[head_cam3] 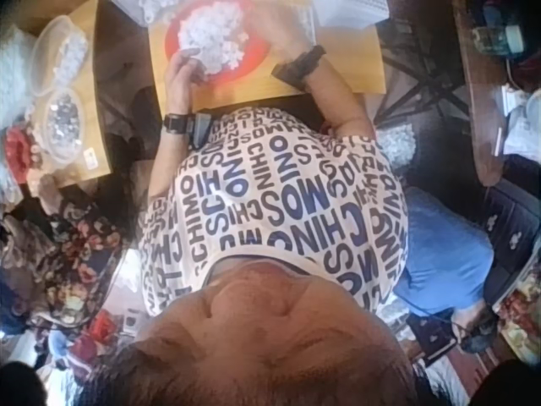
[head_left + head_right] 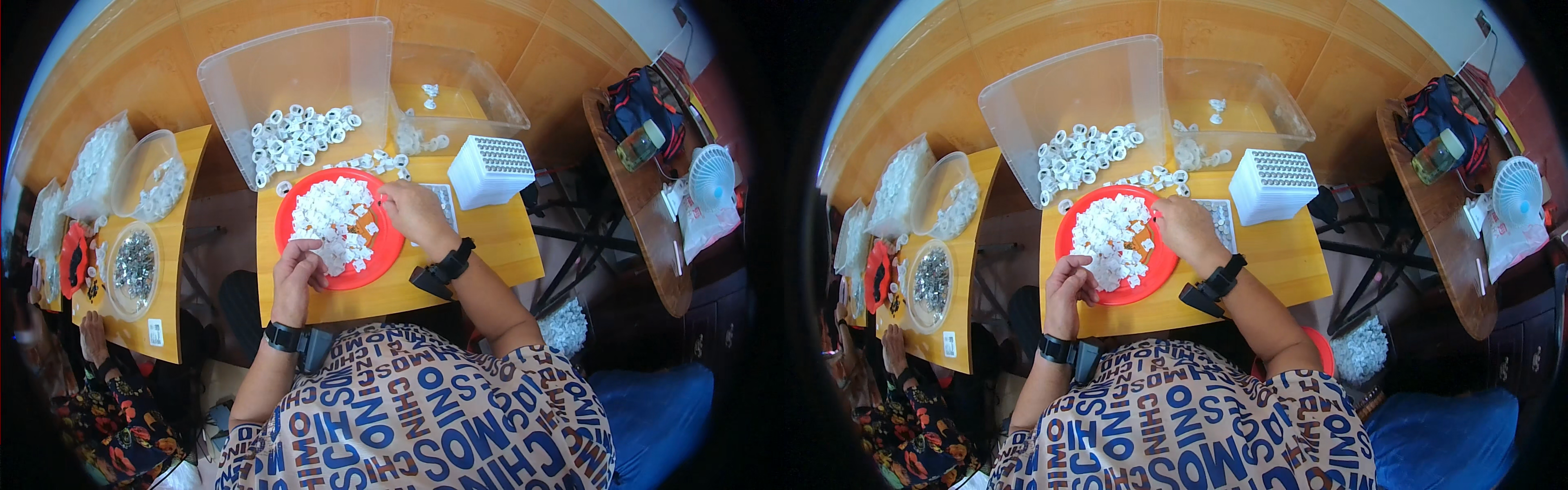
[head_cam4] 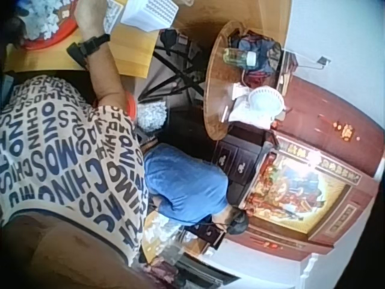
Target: Assembling small white plastic components into a circular frame at a workbench.
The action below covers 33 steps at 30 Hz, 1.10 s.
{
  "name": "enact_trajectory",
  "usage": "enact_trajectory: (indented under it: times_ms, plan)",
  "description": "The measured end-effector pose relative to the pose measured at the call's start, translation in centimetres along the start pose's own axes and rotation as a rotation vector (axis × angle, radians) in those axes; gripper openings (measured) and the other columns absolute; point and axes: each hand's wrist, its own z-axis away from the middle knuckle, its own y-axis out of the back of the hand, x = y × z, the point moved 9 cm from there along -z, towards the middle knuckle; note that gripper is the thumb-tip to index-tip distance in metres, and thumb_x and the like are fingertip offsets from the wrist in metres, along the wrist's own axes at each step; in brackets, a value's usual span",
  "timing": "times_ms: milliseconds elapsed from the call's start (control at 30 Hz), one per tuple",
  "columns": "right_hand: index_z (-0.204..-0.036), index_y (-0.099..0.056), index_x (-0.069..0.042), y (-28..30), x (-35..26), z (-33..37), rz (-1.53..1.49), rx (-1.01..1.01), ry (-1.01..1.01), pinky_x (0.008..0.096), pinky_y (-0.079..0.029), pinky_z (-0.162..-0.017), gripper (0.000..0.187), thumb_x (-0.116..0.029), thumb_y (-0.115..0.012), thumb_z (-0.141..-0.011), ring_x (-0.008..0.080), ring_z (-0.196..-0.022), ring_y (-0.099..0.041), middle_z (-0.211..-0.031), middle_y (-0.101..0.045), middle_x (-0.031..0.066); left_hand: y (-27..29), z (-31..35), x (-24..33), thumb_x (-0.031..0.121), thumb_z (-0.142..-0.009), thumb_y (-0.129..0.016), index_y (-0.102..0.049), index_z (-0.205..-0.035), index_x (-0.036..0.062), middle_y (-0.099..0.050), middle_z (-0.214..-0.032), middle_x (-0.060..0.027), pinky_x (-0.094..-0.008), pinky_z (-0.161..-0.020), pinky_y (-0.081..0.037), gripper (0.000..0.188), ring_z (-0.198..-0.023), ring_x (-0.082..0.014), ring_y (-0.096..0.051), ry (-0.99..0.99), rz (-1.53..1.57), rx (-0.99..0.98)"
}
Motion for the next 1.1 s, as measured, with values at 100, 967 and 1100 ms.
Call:
enact_trajectory:
  times_ms: [100,967,1100]
  plan:
    - [-0.083,-0.065,-0.007,2.7,1.2,0.3,-0.018,0.074,-0.017,0.0436,-0.048,-0.068,0.011,-0.014,-0.057,-0.081,0.0307,-0.079,-0.061,-0.081,-0.063,0.0118,0.5,-0.2,-0.4,0.010,-0.090,-0.045,-0.057,-0.105,0.0047,-0.060,-0.073,-0.0036,-0.0206,-0.051,-0.045,0.021,-0.057,-0.0096,-0.056,-0.004,-0.018,0.008]
    - [-0.082,-0.066,-0.006,2.6,-1.2,0.0,-0.198,-0.050,-0.018,0.0417,-0.047,-0.069,0.013,-0.017,-0.060,-0.081,0.0314,-0.078,-0.061,-0.082,-0.063,0.0126,0.8,-1.2,-2.2,0.011,-0.089,-0.046,-0.056,-0.104,0.0048,-0.060,-0.071,-0.0046,-0.0212,-0.050,-0.045,0.019,-0.055,-0.0110,-0.057,0.084,-0.005,0.034]
    - [-0.088,-0.067,-0.004,-0.5,-2.3,-3.4,-0.063,-0.081,-0.032,0.0422,-0.048,-0.072,0.018,-0.020,-0.061,-0.082,0.0315,-0.080,-0.062,-0.084,-0.064,0.0132,1.1,-1.3,-2.4,0.011,-0.089,-0.046,-0.056,-0.104,0.0050,-0.060,-0.071,-0.0050,-0.0221,-0.050,-0.046,0.019,-0.055,-0.0117,-0.057,0.101,0.034,0.033]
